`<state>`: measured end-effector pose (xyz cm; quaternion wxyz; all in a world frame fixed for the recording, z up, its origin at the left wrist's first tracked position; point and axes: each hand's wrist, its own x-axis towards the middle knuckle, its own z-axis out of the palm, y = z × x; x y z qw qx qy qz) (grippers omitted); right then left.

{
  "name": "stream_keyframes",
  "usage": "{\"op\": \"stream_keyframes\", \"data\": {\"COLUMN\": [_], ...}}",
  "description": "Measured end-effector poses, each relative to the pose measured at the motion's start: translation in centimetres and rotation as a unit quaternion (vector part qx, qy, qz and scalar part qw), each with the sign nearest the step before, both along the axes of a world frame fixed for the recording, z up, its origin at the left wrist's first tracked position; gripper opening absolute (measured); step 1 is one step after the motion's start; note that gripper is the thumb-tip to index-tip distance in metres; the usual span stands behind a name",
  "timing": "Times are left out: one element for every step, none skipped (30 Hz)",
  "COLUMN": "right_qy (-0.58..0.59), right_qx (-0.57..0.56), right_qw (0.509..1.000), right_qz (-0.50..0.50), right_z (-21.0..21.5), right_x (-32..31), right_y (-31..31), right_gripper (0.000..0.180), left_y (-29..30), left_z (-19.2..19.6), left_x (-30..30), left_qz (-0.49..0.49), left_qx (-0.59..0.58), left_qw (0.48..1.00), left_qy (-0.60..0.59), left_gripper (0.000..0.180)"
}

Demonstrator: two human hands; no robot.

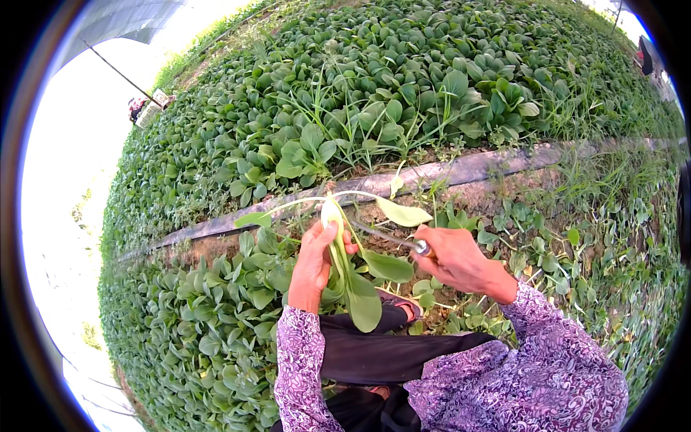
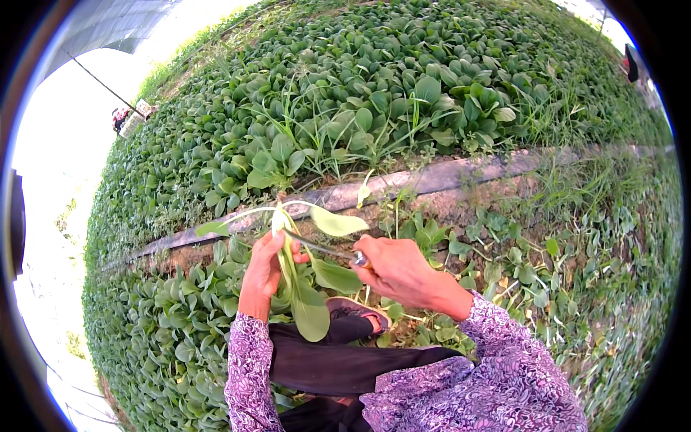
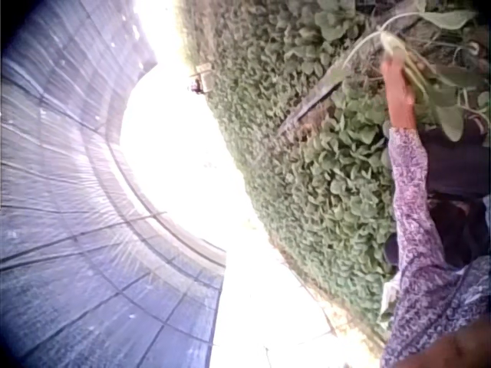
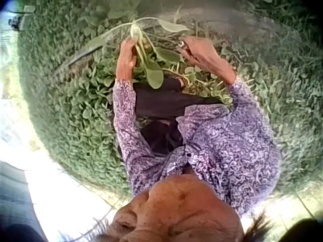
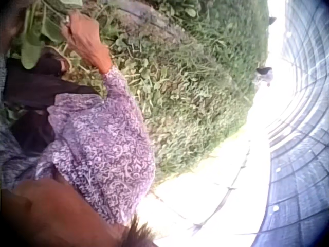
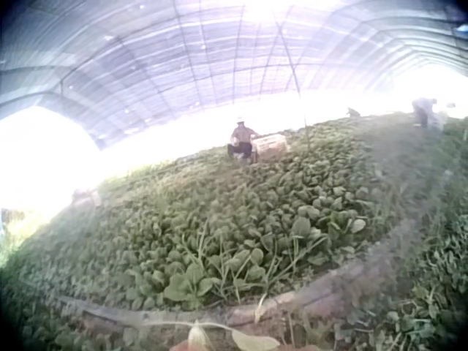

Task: The person harvests leafy greens by cutting the base of each plant with a sickle and gathering them into a plastic crate.

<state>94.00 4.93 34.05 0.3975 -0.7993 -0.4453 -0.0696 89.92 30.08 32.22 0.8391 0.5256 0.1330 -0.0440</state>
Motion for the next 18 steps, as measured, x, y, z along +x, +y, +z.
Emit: {"op": "stream_keyframes", "data": {"right_qy": [-0.051, -0.044, -0.036, -0.047, -0.058, -0.066, -0.117, -0.168, -0.222, -0.231, -0.201, -0.17, -0.139, -0.076, -0.065, -0.054, -0.043, -0.032], "right_qx": [-0.087, -0.137, -0.188, -0.167, -0.145, -0.122, -0.134, -0.145, -0.159, -0.216, -0.204, -0.189, -0.174, -0.168, -0.146, -0.124, -0.104, -0.116], "right_qw": [0.994, 0.989, 0.98, 0.984, 0.988, 0.99, 0.984, 0.975, 0.961, 0.948, 0.957, 0.967, 0.975, 0.982, 0.987, 0.99, 0.993, 0.992], "right_qz": [0.033, 0.04, 0.048, 0.031, 0.015, 0.001, -0.01, -0.021, -0.034, -0.039, -0.037, -0.032, -0.028, -0.033, -0.029, -0.026, -0.023, -0.023], "right_z": [-0.1, 0.0, 0.1, -0.2, -0.9, -1.4, -1.5, -1.4, -1.1, -1.1, -1.3, -1.9, -2.5, -3.1, -3.4, -3.6, -3.7, -3.6], "right_x": [-0.1, -0.3, -0.4, -0.2, 0.1, 0.2, 0.3, 0.4, 0.5, 0.7, 0.8, 1.0, 1.3, 1.5, 1.5, 1.6, 1.7, 1.6], "right_y": [0.0, 0.3, 0.7, 1.0, 1.3, 1.7, 1.7, 1.8, 1.6, 1.4, 1.3, 1.4, 1.4, 1.4, 1.5, 1.5, 1.5, 1.5], "right_gripper": [0.023, 0.022, 0.022, 0.021, 0.022, 0.022, 0.021, 0.02, 0.021, 0.02, 0.019, 0.019, 0.019, 0.018, 0.019, 0.02, 0.021, 0.021], "left_y": [-0.7, -1.4, -2.1, -2.5, -2.6, -2.7, -2.9, -3.0, -3.3, -3.4, -3.6, -3.6, -3.7, -3.8, -3.8, -3.8, -3.8, -3.9], "left_z": [0.4, 0.9, 1.0, 0.9, 0.7, 0.5, 0.5, 0.6, 1.0, 1.2, 1.0, 0.9, 0.8, 0.8, 0.8, 0.9, 1.0, 1.1], "left_x": [-0.2, -0.3, -0.4, -0.5, -0.7, -1.1, -1.3, -1.6, -1.7, -1.7, -1.7, -1.8, -1.8, -1.6, -1.6, -1.6, -1.6, -1.6], "left_qz": [0.0, -0.002, -0.003, -0.014, -0.034, -0.037, -0.039, -0.046, -0.054, -0.062, -0.066, -0.068, -0.071, -0.076, -0.08, -0.083, -0.087, -0.087], "left_qx": [0.051, 0.089, 0.123, 0.154, 0.173, 0.175, 0.177, 0.195, 0.21, 0.225, 0.242, 0.262, 0.281, 0.289, 0.301, 0.311, 0.321, 0.325], "left_qw": [0.999, 0.996, 0.992, 0.988, 0.984, 0.983, 0.982, 0.979, 0.975, 0.972, 0.967, 0.962, 0.956, 0.953, 0.949, 0.945, 0.941, 0.939], "left_qy": [0.003, -0.002, -0.008, -0.029, -0.033, -0.042, -0.05, -0.04, -0.036, -0.032, -0.037, -0.04, -0.044, -0.05, -0.055, -0.061, -0.067, -0.068], "left_gripper": [0.03, 0.025, 0.021, 0.019, 0.019, 0.018, 0.017, 0.017, 0.018, 0.019, 0.021, 0.022, 0.024, 0.02, 0.02, 0.019, 0.018, 0.018]}}
